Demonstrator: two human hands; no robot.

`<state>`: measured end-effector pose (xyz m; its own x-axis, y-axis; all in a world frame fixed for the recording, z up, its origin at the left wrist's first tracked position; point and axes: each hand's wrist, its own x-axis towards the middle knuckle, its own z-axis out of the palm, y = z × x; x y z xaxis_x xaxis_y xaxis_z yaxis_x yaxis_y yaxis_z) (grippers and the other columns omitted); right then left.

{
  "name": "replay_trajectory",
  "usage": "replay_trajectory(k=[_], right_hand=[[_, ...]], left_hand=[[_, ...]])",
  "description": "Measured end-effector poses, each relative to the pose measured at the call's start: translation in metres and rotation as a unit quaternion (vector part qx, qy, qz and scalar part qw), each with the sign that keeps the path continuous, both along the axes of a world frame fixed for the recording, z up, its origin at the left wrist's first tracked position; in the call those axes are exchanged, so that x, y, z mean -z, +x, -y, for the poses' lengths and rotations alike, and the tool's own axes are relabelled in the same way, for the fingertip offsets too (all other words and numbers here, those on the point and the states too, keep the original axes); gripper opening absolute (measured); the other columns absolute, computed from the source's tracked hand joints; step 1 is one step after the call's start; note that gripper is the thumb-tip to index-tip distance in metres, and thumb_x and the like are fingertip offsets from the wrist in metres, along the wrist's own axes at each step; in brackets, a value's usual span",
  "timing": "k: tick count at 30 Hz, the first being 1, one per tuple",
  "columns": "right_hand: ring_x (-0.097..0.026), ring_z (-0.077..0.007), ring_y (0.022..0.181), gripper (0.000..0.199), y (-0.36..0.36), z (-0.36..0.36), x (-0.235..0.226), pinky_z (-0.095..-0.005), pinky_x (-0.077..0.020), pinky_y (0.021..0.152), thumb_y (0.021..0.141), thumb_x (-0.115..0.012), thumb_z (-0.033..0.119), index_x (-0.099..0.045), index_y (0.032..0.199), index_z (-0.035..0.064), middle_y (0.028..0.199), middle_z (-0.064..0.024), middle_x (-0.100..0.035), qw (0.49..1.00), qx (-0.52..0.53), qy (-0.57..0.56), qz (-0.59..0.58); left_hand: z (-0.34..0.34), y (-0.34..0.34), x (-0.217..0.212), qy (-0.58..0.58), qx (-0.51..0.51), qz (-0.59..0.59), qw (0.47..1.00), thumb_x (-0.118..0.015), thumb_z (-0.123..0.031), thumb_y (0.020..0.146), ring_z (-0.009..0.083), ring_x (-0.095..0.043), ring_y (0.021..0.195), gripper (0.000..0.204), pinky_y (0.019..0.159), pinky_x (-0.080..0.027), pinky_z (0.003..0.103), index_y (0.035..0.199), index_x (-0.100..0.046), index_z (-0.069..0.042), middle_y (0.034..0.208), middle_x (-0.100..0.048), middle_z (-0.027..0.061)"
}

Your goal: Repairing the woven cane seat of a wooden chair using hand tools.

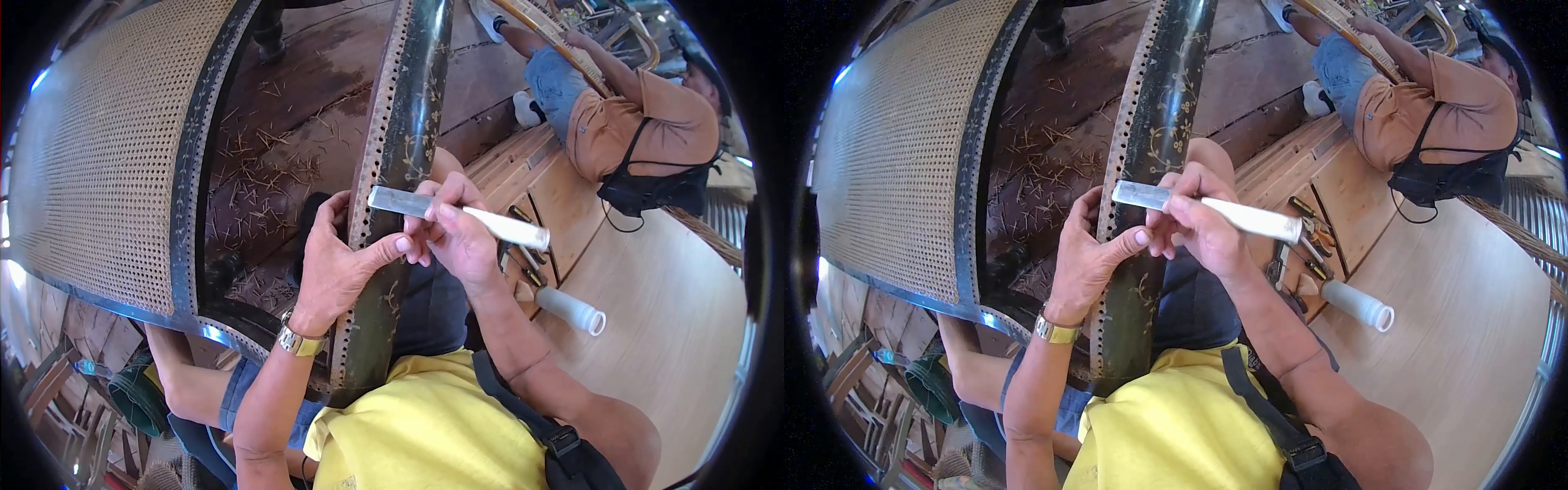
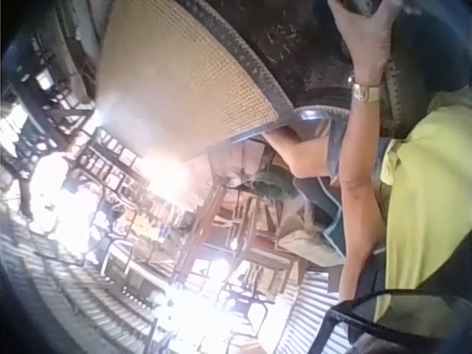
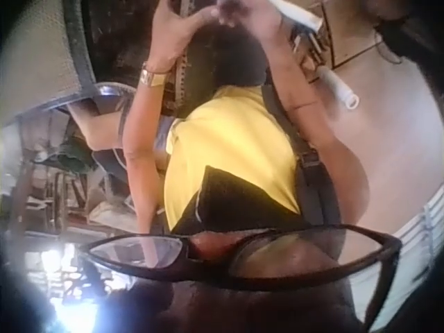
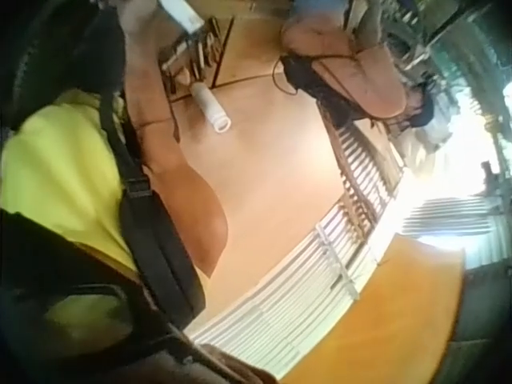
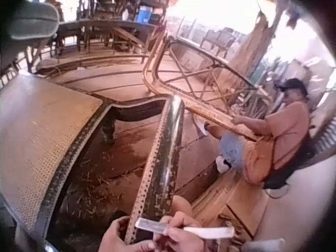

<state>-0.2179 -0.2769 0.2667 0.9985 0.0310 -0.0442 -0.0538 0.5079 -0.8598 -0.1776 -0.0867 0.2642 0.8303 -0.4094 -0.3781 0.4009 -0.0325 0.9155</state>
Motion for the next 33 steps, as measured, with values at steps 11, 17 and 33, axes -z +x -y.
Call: replay_trajectory(k=[11, 17, 33], right_hand=[[-0.061, -0.0269, 0.072, 0.023, 0.012, 0.059, 0.009, -0.0342, -0.0486, 0.065, 0.097, -0.059, 0.023, -0.061, 0.111, 0.0038, 0.091, -0.0205, -0.068, 0.980, 0.122, 0.156, -0.025], [-0.060, -0.0209, 0.071, 0.021, -0.009, 0.056, -0.018, -0.0301, -0.0492, 0.064, 0.099, -0.058, 0.021, -0.056, 0.110, 0.0035, 0.090, -0.0192, -0.066, 0.997, 0.051, 0.017, 0.048], [-0.059, -0.0166, 0.072, 0.013, 0.002, 0.013, -0.022, -0.0277, -0.0467, 0.064, 0.098, -0.057, 0.015, -0.057, 0.094, 0.0025, 0.088, -0.0126, -0.062, 0.997, -0.041, -0.059, -0.033]], left_hand=[[-0.013, 0.014, -0.007, 0.120, -0.036, 0.347, 0.930, -0.066, -0.002, 0.095, 0.0227, -0.066, 0.096, 0.017, 0.083, -0.053, 0.032, 0.110, -0.071, -0.003, 0.117, -0.065, 0.0125], [-0.021, 0.008, -0.011, 0.156, 0.066, 0.450, 0.877, -0.071, -0.005, 0.081, 0.0404, -0.060, 0.111, 0.014, 0.094, -0.049, 0.045, 0.094, -0.066, -0.003, 0.131, -0.057, 0.0226], [-0.048, -0.031, 0.010, 0.054, -0.014, 0.204, 0.977, -0.073, -0.012, 0.089, 0.0242, -0.066, 0.100, 0.018, 0.090, -0.053, 0.039, 0.087, -0.060, 0.001, 0.124, -0.062, 0.0200]])
